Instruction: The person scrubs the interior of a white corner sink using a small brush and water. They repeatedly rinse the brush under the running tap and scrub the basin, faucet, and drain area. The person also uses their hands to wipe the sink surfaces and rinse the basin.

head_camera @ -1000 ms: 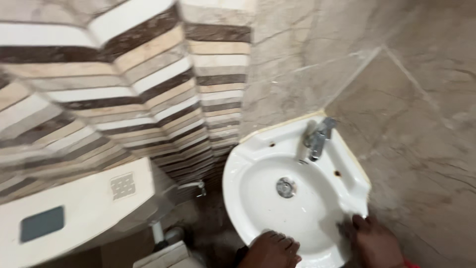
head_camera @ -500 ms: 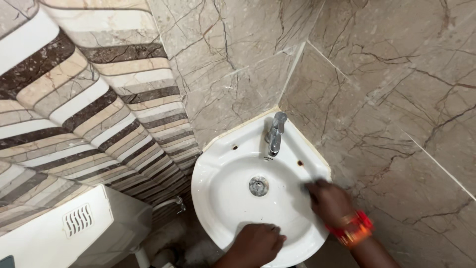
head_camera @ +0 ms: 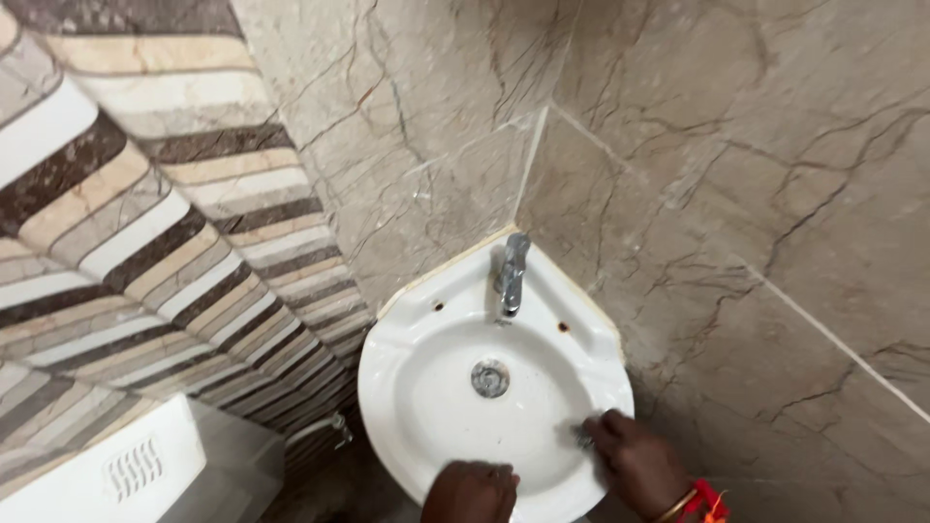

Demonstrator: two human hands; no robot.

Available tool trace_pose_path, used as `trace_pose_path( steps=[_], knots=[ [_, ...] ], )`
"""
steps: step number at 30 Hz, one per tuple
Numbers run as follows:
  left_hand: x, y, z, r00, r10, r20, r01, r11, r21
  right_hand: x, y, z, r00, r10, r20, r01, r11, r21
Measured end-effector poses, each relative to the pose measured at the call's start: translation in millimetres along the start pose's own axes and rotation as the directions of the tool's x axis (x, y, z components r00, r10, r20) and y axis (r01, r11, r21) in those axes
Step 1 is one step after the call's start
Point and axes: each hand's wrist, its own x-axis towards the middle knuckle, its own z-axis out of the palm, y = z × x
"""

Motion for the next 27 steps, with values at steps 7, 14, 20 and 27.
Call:
trace_pose_path(
  steps=[7,14,20,27],
  knots=[
    [22.8,-53.7,85.7,0.974,0.215,-0.072,-0.214,0.977,0.023,101.8,37.8,-2.7,0.982,-0.043,-0.185,-0.004,0.97,-0.245],
    [51.5,-43.4,68.9,0.992,0.088,-0.093,-0.085,0.996,0.031,213.6,29.5,16.6,0.945,0.134,-0.299,-0.206,0.952,-0.224],
    [80.6,-42.3,-29.4,0.908,-0.042,-0.416,0.124,0.977,0.172,271.8,50.9,18.8,0.96,0.095,-0.263,-0.128,0.985,-0.111],
    [175.3,-56.2,-118.8,0.878,0.003,-0.48,0.089,0.981,0.169,278.0,55.7,34.6,0.944,0.096,-0.314,-0.131,0.987,-0.09]
  ],
)
